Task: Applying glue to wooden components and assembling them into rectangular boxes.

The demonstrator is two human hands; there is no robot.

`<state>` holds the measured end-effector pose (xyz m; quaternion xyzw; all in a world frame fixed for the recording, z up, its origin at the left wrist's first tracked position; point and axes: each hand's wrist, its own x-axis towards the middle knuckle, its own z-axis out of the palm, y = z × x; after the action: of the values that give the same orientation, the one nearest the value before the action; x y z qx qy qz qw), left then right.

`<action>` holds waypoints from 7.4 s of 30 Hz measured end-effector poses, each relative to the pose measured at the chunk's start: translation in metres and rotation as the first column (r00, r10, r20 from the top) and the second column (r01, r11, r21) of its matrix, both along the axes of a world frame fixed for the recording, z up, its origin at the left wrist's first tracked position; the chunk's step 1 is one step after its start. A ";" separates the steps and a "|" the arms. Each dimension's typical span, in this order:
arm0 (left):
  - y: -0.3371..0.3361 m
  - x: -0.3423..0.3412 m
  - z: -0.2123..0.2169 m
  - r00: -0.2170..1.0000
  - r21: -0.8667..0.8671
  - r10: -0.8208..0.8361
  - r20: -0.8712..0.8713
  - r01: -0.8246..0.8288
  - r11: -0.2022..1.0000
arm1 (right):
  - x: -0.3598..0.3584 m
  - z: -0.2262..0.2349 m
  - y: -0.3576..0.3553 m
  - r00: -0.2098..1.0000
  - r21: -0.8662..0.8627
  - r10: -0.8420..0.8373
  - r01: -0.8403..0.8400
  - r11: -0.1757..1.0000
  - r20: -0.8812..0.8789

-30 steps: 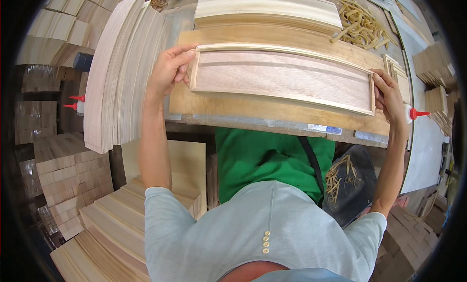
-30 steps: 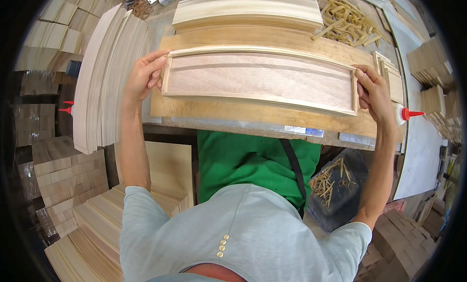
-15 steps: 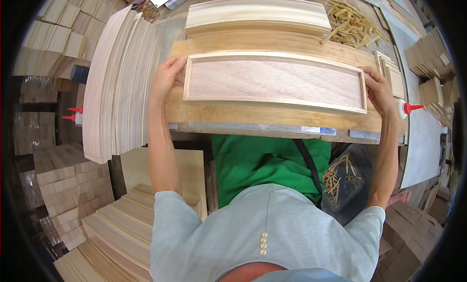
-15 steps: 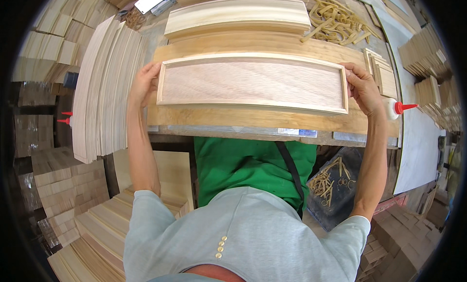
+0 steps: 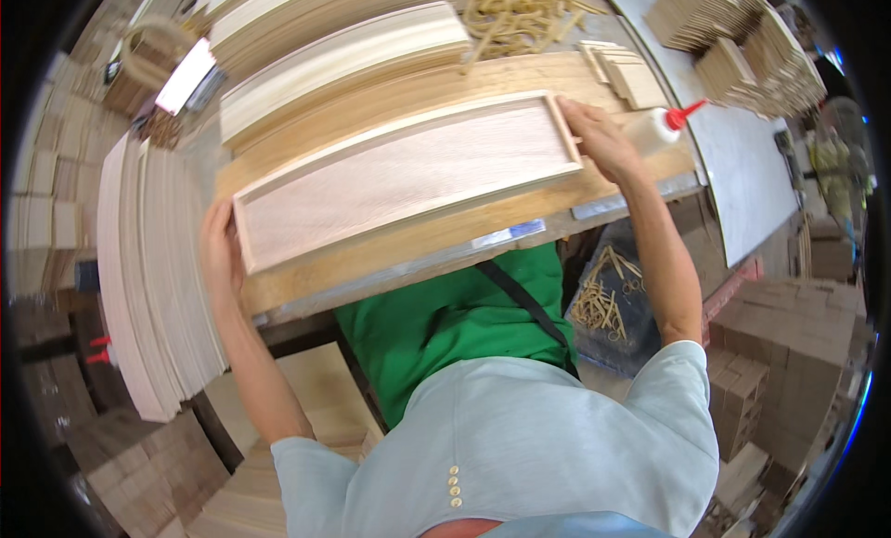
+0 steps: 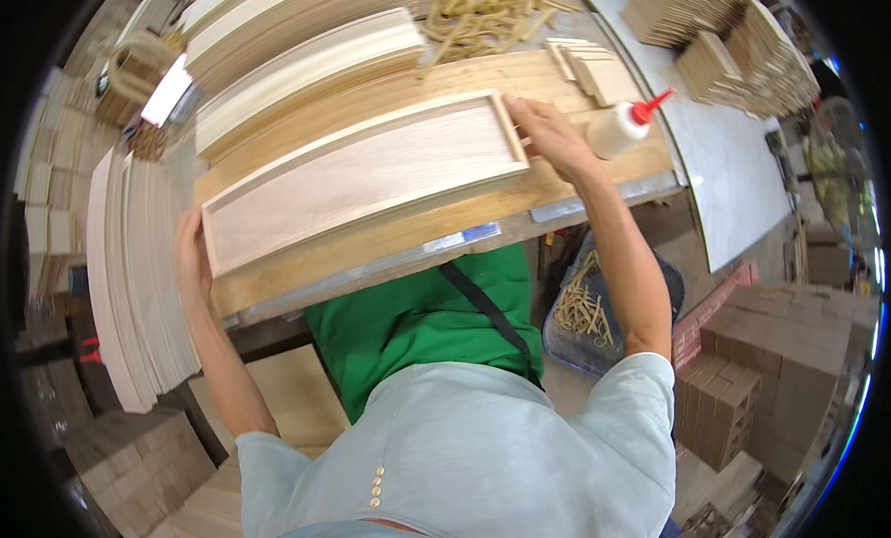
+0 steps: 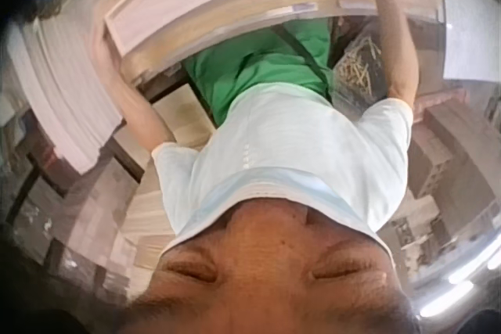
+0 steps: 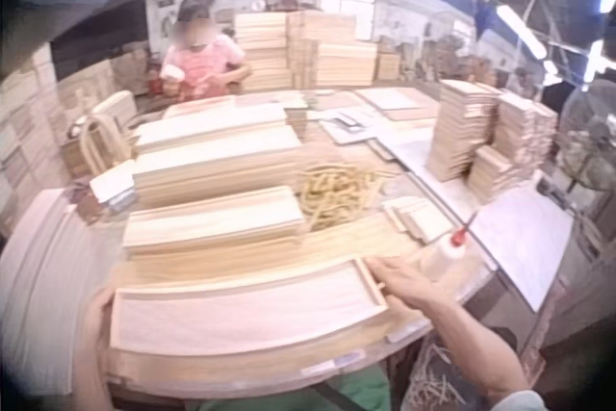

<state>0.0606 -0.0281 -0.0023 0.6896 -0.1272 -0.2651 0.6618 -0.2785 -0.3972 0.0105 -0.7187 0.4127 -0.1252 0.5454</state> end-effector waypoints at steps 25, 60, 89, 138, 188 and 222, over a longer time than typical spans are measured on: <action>0.002 -0.083 0.014 0.965 -0.250 0.148 0.215 -0.092 0.964 | -0.031 -0.016 0.023 0.782 0.278 -0.120 -0.070 0.958 0.612; 0.008 -0.097 0.043 0.765 0.011 0.275 0.582 -0.346 0.938 | 0.116 0.027 -0.132 0.896 -0.482 0.028 0.212 0.850 0.443; 0.038 -0.067 0.069 0.974 0.198 -0.125 0.191 0.086 0.976 | -0.011 0.064 0.009 0.972 -0.076 0.167 -0.156 0.985 0.168; -0.037 -0.053 0.083 0.470 0.779 -0.770 0.431 0.236 0.581 | 0.045 0.059 0.024 0.637 -0.643 0.526 -0.738 0.204 -0.564; 0.052 -0.121 -0.025 0.913 -0.121 0.355 0.202 -0.337 0.934 | 0.050 0.057 -0.043 0.936 -0.566 0.339 -0.330 0.756 -0.093; 0.105 -0.243 -0.093 0.798 -0.245 0.600 -0.049 -0.592 0.768 | 0.106 0.133 0.152 0.526 -0.330 0.849 -0.812 0.482 -0.054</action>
<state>-0.1821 0.0772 -0.0953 0.6103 0.0555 -0.0124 0.7901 -0.1724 -0.2454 0.1437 -0.8963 -0.0450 0.0484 0.4385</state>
